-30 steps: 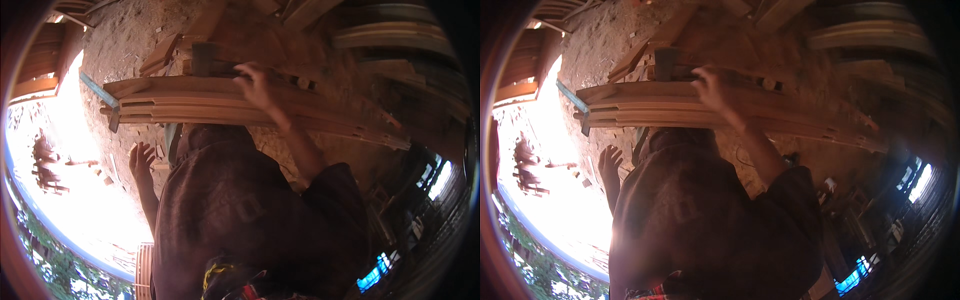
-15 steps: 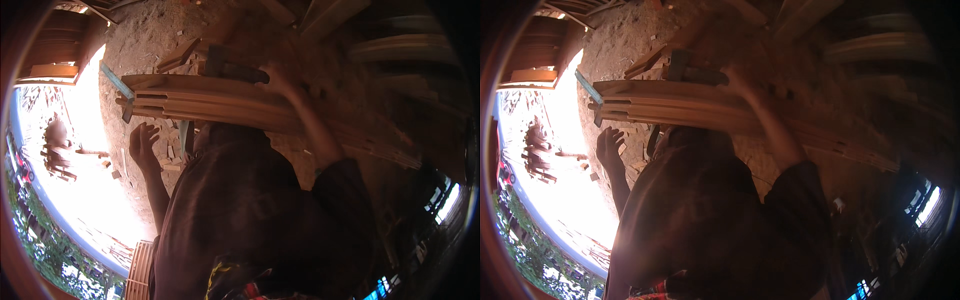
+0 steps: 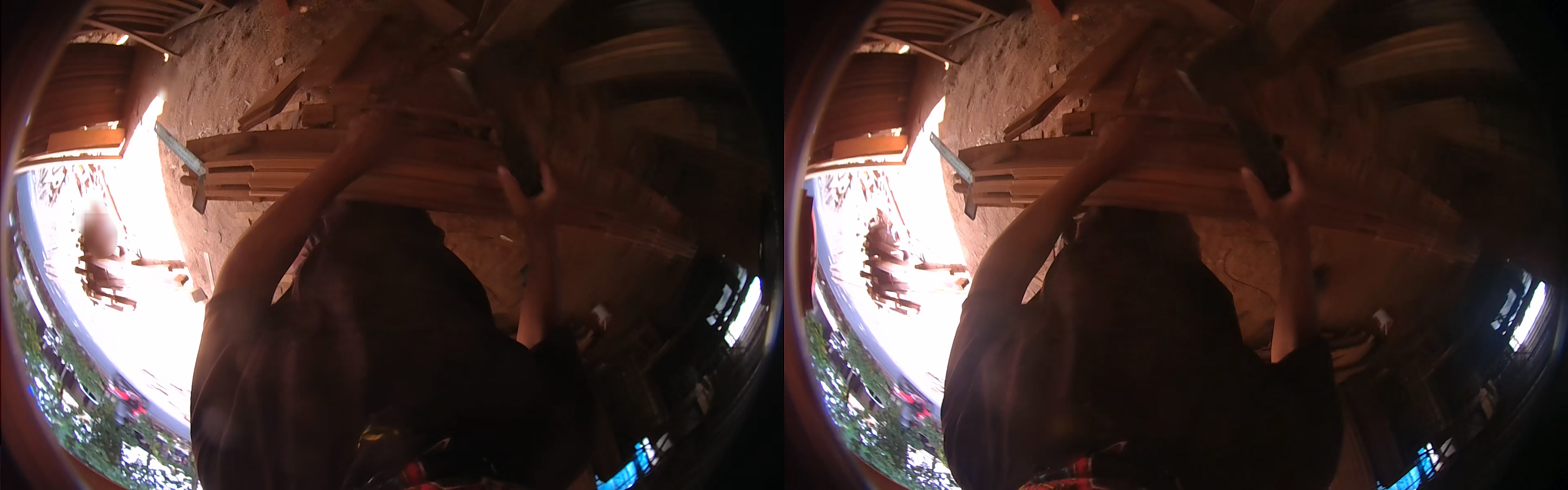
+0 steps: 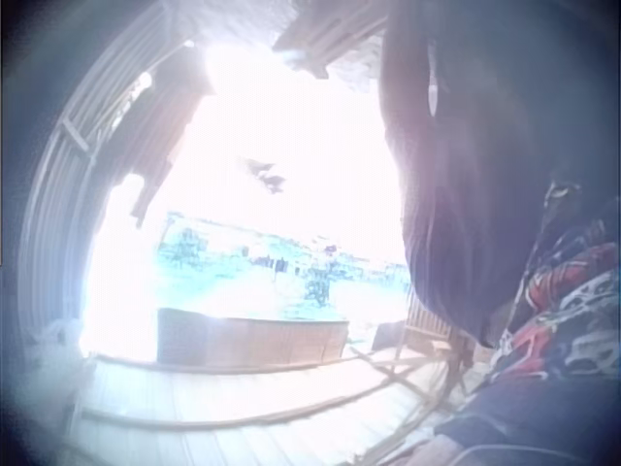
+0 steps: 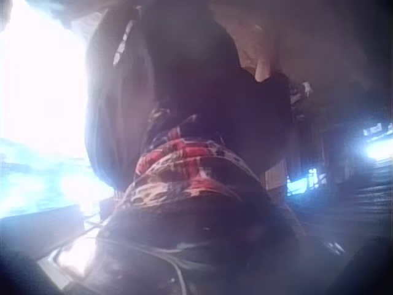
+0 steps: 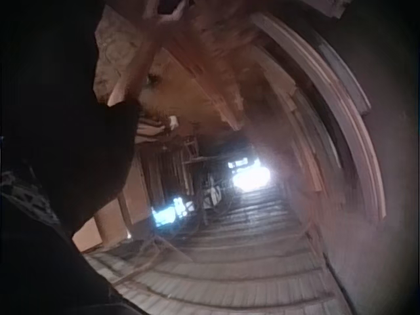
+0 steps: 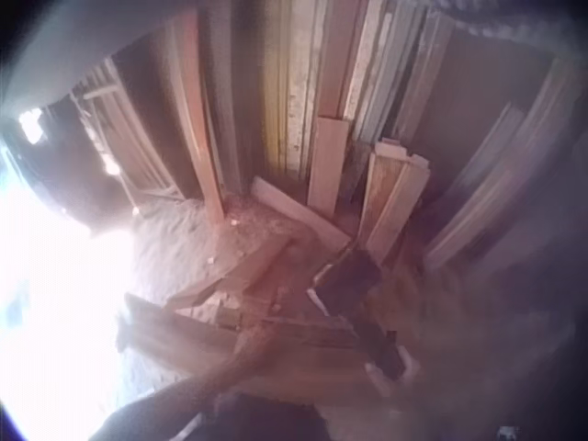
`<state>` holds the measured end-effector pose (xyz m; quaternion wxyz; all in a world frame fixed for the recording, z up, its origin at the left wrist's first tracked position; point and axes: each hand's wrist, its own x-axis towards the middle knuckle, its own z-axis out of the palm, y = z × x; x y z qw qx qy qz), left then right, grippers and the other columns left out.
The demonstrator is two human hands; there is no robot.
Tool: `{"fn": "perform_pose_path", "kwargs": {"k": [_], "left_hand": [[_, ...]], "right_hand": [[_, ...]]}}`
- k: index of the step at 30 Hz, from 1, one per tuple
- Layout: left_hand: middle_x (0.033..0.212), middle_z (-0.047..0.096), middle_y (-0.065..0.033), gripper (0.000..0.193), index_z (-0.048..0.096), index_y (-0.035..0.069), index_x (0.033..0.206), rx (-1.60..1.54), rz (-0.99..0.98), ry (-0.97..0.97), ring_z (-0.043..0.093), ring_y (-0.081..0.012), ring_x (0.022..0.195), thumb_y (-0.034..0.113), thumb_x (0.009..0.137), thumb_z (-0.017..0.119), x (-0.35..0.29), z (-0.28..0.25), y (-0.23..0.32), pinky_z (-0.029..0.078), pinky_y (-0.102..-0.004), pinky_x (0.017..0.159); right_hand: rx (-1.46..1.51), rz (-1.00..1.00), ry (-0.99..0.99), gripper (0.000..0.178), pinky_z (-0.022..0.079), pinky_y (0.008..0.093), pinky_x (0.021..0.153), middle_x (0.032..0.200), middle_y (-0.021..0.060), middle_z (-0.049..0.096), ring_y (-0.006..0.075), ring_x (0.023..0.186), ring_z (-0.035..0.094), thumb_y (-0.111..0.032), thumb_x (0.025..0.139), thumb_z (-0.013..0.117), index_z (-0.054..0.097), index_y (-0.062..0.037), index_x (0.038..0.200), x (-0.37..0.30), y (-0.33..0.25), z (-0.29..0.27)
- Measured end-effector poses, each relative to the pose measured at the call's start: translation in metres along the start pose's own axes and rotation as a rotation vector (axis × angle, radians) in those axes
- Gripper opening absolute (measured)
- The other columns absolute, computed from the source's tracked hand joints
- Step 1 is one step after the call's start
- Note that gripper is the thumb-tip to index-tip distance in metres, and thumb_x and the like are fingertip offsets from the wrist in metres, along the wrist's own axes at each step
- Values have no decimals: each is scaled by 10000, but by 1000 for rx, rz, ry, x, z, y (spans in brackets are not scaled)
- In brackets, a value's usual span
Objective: The person uses a chisel and mallet to carve a rectangular wooden frame. They repeatedly strike the chisel to remove wood chips and shape the frame, occasionally adjusting the piece and clearing debris.
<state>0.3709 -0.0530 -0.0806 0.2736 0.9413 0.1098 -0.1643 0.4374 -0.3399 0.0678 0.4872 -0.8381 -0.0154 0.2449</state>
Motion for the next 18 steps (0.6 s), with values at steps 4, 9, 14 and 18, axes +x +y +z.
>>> {"fn": "perform_pose_path", "kwargs": {"k": [4,9,14,18], "left_hand": [[1131,750,-146,467,683,152,1350,58,-25,-145,726,-348,1065,401,955,682,43,18,48,576,-501,883],[1105,735,-152,542,660,116,1354,106,115,-59,713,-344,1066,437,920,708,68,73,96,549,-515,920],[1079,721,-158,622,636,79,1357,67,90,112,700,-341,1068,472,884,734,52,69,71,523,-530,956],[1058,709,-162,689,618,50,1359,-51,176,362,689,-338,1069,501,856,755,11,-4,53,502,-542,985]], "right_hand": [[-220,117,126,641,572,292,800,1142,78,720,140,1012,683,-267,857,902,623,35,1349,-43,6,-22],[-43,-63,318,391,460,321,531,691,53,609,150,564,529,-281,894,880,647,27,952,-71,17,10],[-236,-176,262,511,540,309,710,953,87,703,155,821,668,-296,889,880,692,35,1230,-57,38,-22],[-333,-148,354,302,505,314,658,800,80,685,151,709,628,-241,899,868,715,13,958,-14,-33,-16]]}}
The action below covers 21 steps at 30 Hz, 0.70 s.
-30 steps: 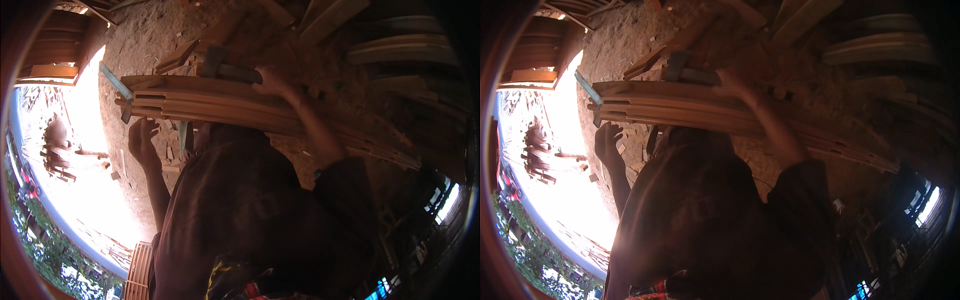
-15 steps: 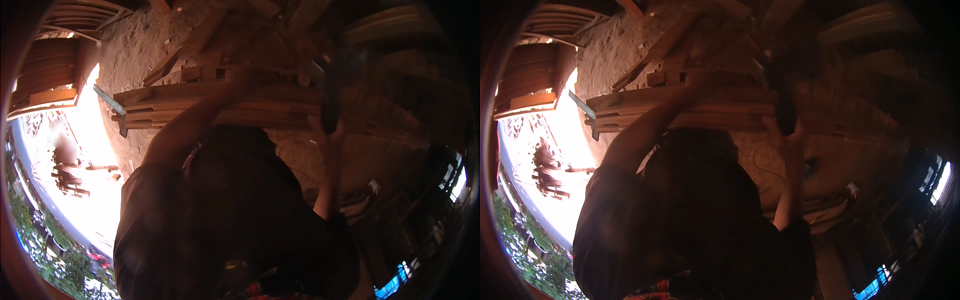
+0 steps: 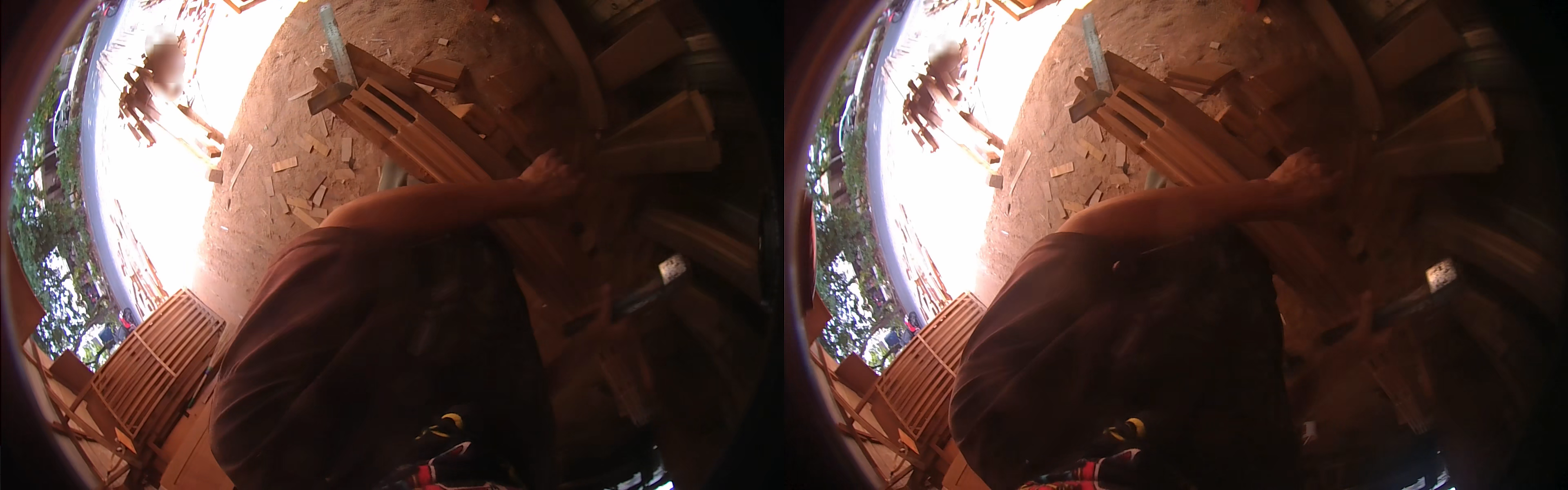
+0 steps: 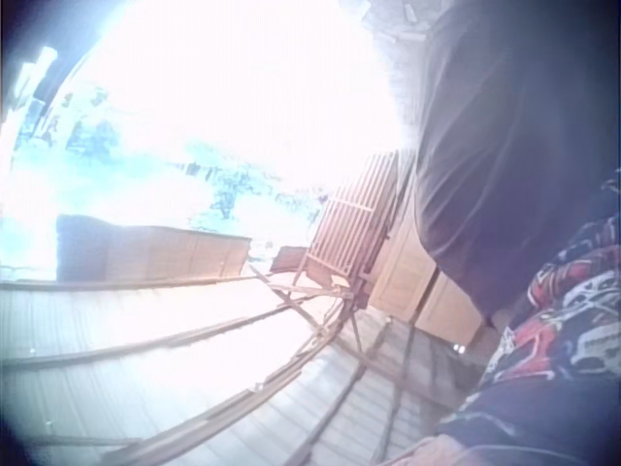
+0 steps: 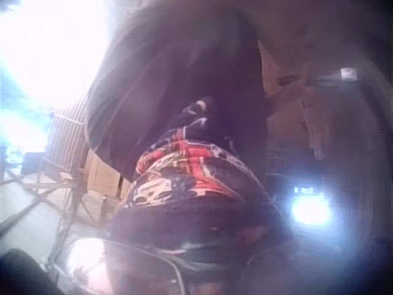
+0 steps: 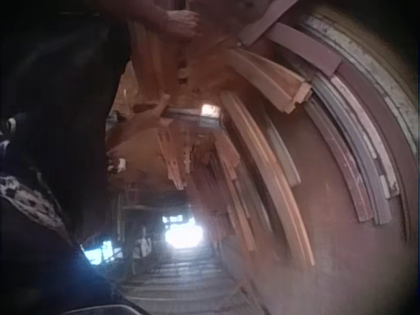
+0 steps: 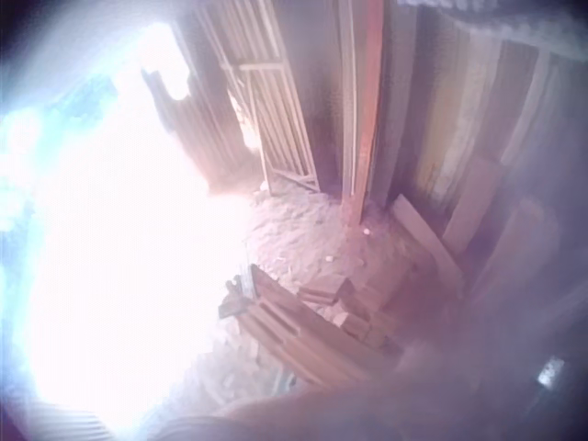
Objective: The person uses a chisel and mallet to carve a rectangular wooden frame. They repeatedly strike the chisel to remove wood chips and shape the frame, occasionally adjusting the piece and clearing debris.
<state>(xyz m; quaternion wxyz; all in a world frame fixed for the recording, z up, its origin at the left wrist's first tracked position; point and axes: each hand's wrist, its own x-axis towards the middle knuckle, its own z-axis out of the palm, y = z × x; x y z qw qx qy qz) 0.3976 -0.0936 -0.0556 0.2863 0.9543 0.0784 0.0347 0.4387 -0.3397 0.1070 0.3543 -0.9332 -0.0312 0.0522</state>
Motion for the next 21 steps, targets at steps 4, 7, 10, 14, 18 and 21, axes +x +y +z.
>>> {"fn": "perform_pose_path", "kwargs": {"k": [4,7,10,14,18,21], "left_hand": [[1054,701,-172,815,536,17,1413,-178,79,157,667,-333,1138,537,830,768,-40,-176,10,479,-568,1033],[1048,713,-155,726,589,20,1331,-388,26,444,672,-313,1075,509,841,805,-69,-260,6,499,-499,983],[866,691,-63,519,660,30,1152,-839,-94,446,666,-188,811,490,934,763,-59,-294,-12,545,-364,754],[701,634,1,378,681,53,980,-1098,-433,655,641,-110,584,427,1032,692,-49,-306,-61,547,-268,535],[651,536,47,309,651,118,888,-1291,-453,920,512,-73,540,395,1017,698,-94,-341,-112,379,-229,507],[680,514,65,268,633,141,883,-1127,-567,870,471,-64,570,362,1026,682,-120,-350,-132,350,-245,543]], "right_hand": [[244,-41,33,245,453,302,593,689,40,607,143,599,541,-164,892,861,664,-32,828,19,-56,10],[514,-367,118,254,431,305,539,648,16,555,136,533,518,-129,906,838,628,-43,792,29,-91,40],[657,-292,-262,241,408,297,497,638,0,517,120,498,488,-85,916,817,603,-49,811,43,-110,52],[646,-239,-362,292,406,278,454,621,13,496,111,465,465,-54,923,804,563,-58,760,9,-155,88],[640,-303,-450,228,433,277,453,669,39,578,111,465,495,-27,904,826,602,2,878,-4,-149,101],[390,-320,-452,273,432,288,487,619,42,558,124,475,495,-63,900,828,585,-15,786,-1,-162,104]]}}
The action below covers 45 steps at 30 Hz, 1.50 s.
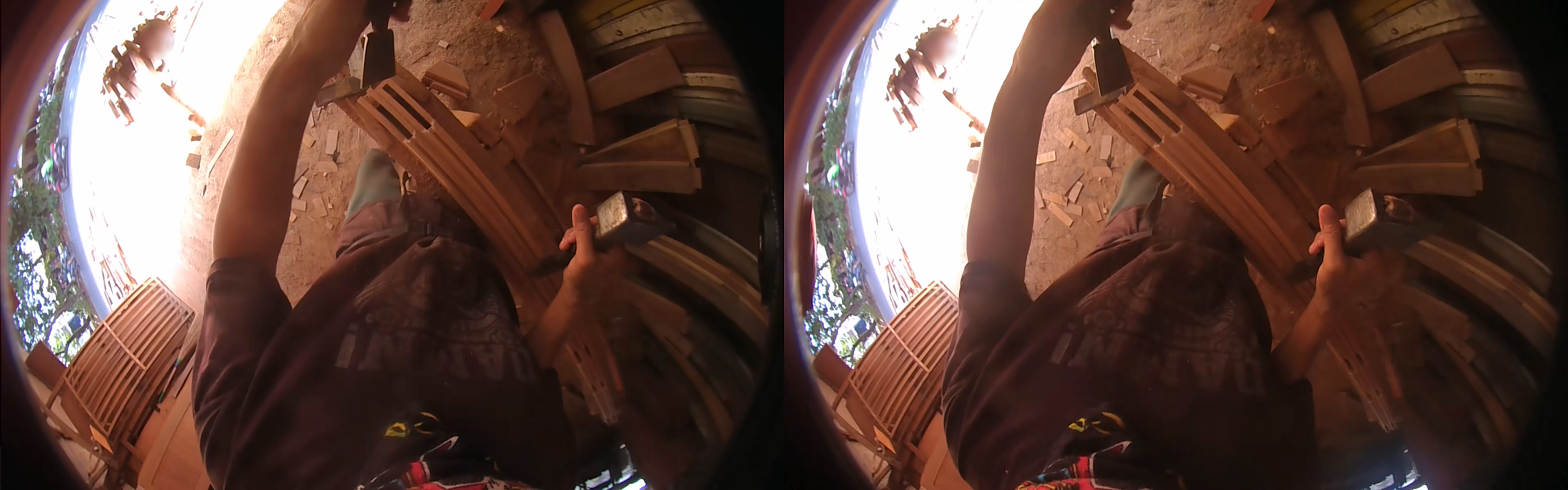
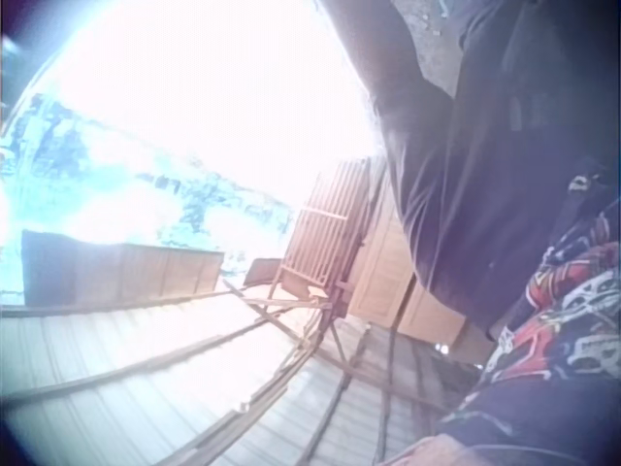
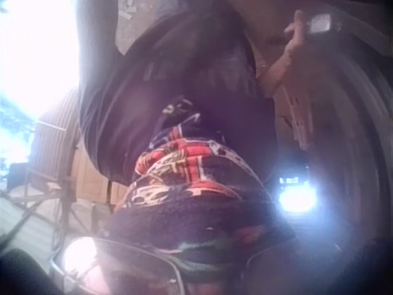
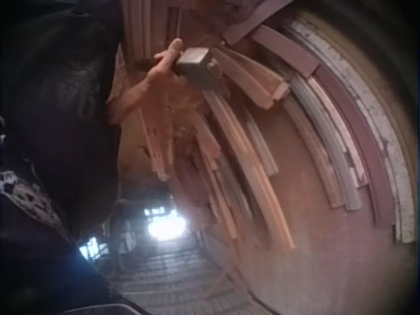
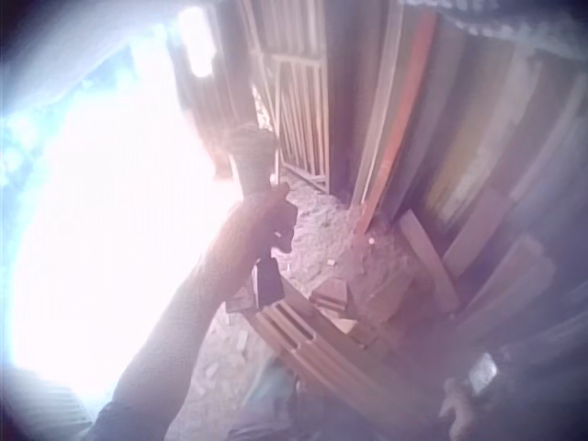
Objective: The person uses a chisel and mallet to carve a rectangular wooden frame. They repeatedly strike the chisel to remove wood chips and shape the frame, occasionally adjusting the piece and clearing debris.
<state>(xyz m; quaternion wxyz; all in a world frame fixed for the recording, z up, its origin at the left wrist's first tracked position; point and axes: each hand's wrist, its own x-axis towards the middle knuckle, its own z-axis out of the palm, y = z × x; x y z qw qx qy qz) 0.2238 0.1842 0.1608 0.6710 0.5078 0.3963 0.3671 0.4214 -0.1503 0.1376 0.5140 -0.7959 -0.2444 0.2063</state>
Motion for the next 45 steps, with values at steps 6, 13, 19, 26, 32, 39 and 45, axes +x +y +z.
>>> {"fn": "perform_pose_path", "kwargs": {"k": [6,13,19,26,32,39,45], "left_hand": [[704,575,47,272,666,86,911,-62,41,35,551,-88,605,337,991,734,-8,-23,-35,404,-265,560],[600,505,41,203,610,88,852,187,82,156,526,-80,535,188,960,749,-20,16,-11,405,-249,512],[578,504,29,246,555,102,773,5,236,-7,465,-98,404,73,918,752,-15,18,-24,347,-251,395],[597,499,44,245,568,108,785,102,269,-21,477,-67,468,102,926,769,-7,11,-62,365,-248,437],[624,508,63,238,600,133,821,239,87,129,496,-43,536,185,944,797,-8,14,-60,392,-259,480],[663,508,61,187,621,157,981,37,-22,12,475,-58,520,286,995,755,-4,-3,-69,360,-253,449],[791,542,-6,619,441,135,1473,-151,265,14,566,-128,553,445,1011,710,2,-4,-40,448,-263,495]], "right_hand": [[-7,89,-95,250,426,265,583,608,29,579,115,535,544,-121,902,849,633,-25,822,12,-10,6],[-212,110,-179,241,414,254,550,600,-6,615,87,527,551,-155,884,879,687,-37,798,25,-15,11],[-51,114,-176,256,390,242,503,579,-7,613,74,492,537,-126,865,891,689,-42,732,24,2,19],[-76,171,-173,302,404,246,520,549,-9,602,78,485,535,-146,865,891,673,-38,687,23,10,19],[-124,176,-189,270,412,250,534,553,-3,606,80,492,542,-176,879,884,687,-13,793,21,9,23],[-81,242,-205,292,412,253,535,569,13,606,89,499,553,-170,873,891,665,-2,796,15,7,27],[-31,226,-209,270,408,261,524,562,13,581,94,493,545,-134,879,879,656,10,831,12,5,30]]}}
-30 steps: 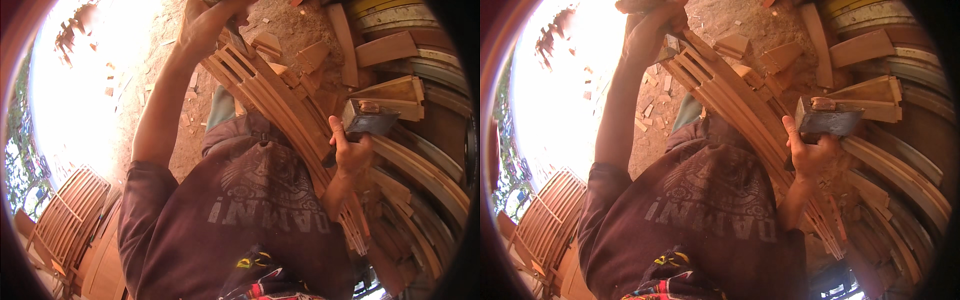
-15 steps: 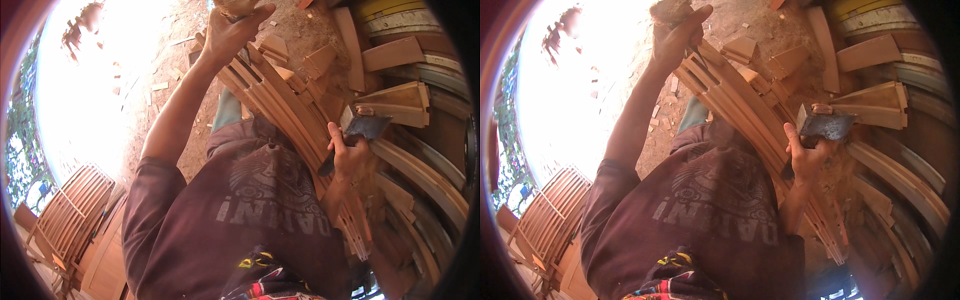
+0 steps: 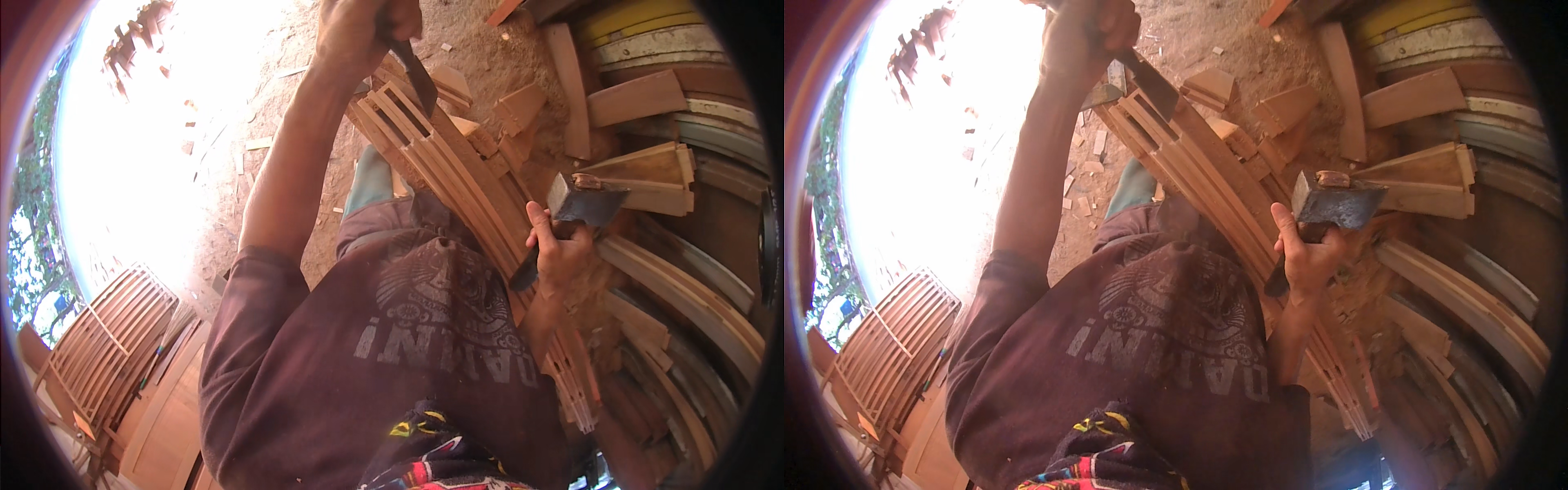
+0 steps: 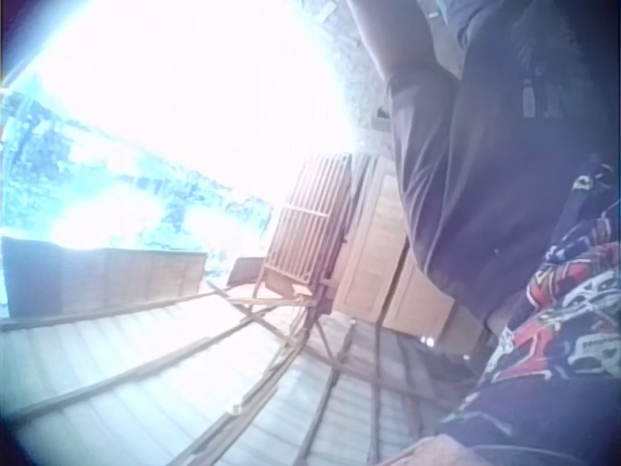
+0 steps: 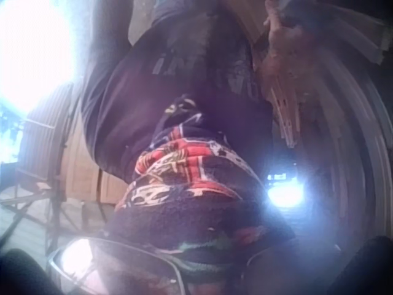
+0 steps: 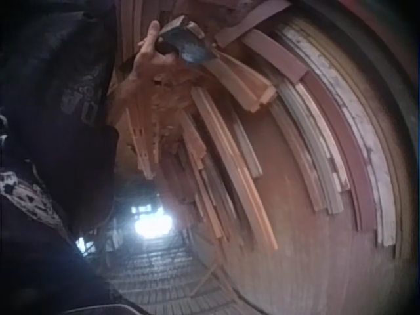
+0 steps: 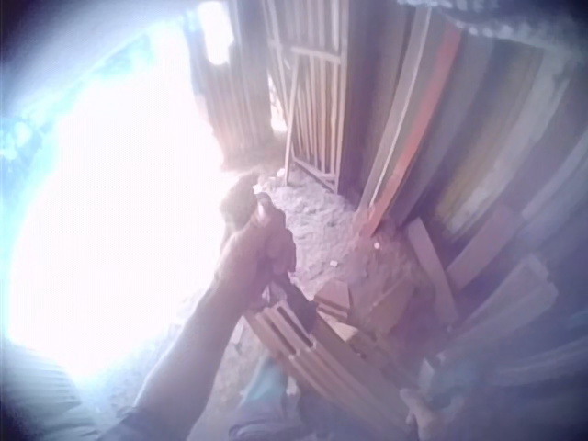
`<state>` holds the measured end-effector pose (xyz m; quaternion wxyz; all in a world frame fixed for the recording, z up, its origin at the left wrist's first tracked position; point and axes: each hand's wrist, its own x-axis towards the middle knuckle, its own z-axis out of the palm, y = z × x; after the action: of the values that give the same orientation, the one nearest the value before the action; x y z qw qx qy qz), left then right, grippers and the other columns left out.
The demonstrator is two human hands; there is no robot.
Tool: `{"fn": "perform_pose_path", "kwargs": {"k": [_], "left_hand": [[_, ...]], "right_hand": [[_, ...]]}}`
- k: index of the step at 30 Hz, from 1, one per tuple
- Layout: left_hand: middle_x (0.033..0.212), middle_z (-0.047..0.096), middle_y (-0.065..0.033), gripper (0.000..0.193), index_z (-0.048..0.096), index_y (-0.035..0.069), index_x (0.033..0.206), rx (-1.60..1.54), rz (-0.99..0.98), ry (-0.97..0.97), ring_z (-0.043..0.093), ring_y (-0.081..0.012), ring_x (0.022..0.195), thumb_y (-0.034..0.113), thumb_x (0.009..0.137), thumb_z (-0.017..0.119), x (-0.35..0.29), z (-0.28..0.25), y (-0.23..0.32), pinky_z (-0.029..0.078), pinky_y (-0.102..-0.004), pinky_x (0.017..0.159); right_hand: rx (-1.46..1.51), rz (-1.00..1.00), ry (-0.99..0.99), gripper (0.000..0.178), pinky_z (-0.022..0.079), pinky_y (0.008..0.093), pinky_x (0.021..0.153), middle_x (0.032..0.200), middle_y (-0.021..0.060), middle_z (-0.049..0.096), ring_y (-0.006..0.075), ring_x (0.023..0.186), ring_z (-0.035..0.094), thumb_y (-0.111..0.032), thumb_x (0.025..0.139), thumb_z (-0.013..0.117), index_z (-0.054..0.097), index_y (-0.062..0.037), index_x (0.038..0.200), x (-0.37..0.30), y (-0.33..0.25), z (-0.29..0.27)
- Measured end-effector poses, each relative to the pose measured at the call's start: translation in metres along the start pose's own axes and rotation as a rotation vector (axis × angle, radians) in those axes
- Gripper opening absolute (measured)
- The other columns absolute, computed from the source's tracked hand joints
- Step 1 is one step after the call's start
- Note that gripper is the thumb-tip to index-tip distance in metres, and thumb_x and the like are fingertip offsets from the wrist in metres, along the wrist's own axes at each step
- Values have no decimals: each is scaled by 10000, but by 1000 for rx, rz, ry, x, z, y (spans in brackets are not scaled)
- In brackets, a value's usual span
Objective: The person uses a chisel and mallet to carve a rectangular wooden frame. They repeatedly strike the chisel to remove wood chips and shape the frame, occasionally adjusting the piece and clearing debris.
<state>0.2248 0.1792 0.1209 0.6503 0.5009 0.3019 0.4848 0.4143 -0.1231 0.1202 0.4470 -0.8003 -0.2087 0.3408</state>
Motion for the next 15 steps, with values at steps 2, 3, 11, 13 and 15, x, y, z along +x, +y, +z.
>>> {"fn": "perform_pose_path", "kwargs": {"k": [2,3,11,13,15], "left_hand": [[856,568,-32,679,439,119,1537,207,13,-48,621,-150,593,447,1007,709,1,3,9,504,-279,550],[892,584,-44,640,487,100,1509,327,-22,-114,646,-152,617,423,1005,713,1,4,15,529,-287,583],[654,555,7,373,632,56,727,348,99,-110,554,-105,507,310,948,793,-13,6,17,432,-276,469],[673,587,-4,381,626,62,707,434,-18,-13,546,-103,507,308,931,812,-18,17,12,422,-272,470],[694,612,-12,367,628,72,711,417,98,-71,552,-100,517,299,910,836,-10,5,6,428,-271,476]], "right_hand": [[37,-37,-7,264,407,260,527,558,12,577,95,494,544,-135,880,878,660,8,845,-1,2,-2],[55,-55,-14,261,406,259,528,556,11,575,96,494,544,-136,880,878,661,8,852,0,3,-3],[1,-138,-19,245,396,255,514,615,16,597,97,490,546,-112,890,867,658,-7,819,-1,-6,-6],[15,-145,-25,244,399,256,507,626,14,600,99,489,548,-105,888,867,656,-8,815,-1,-8,-4],[58,-171,-34,244,402,256,501,629,9,600,101,487,549,-101,883,870,654,-9,817,-1,-3,-2]]}}
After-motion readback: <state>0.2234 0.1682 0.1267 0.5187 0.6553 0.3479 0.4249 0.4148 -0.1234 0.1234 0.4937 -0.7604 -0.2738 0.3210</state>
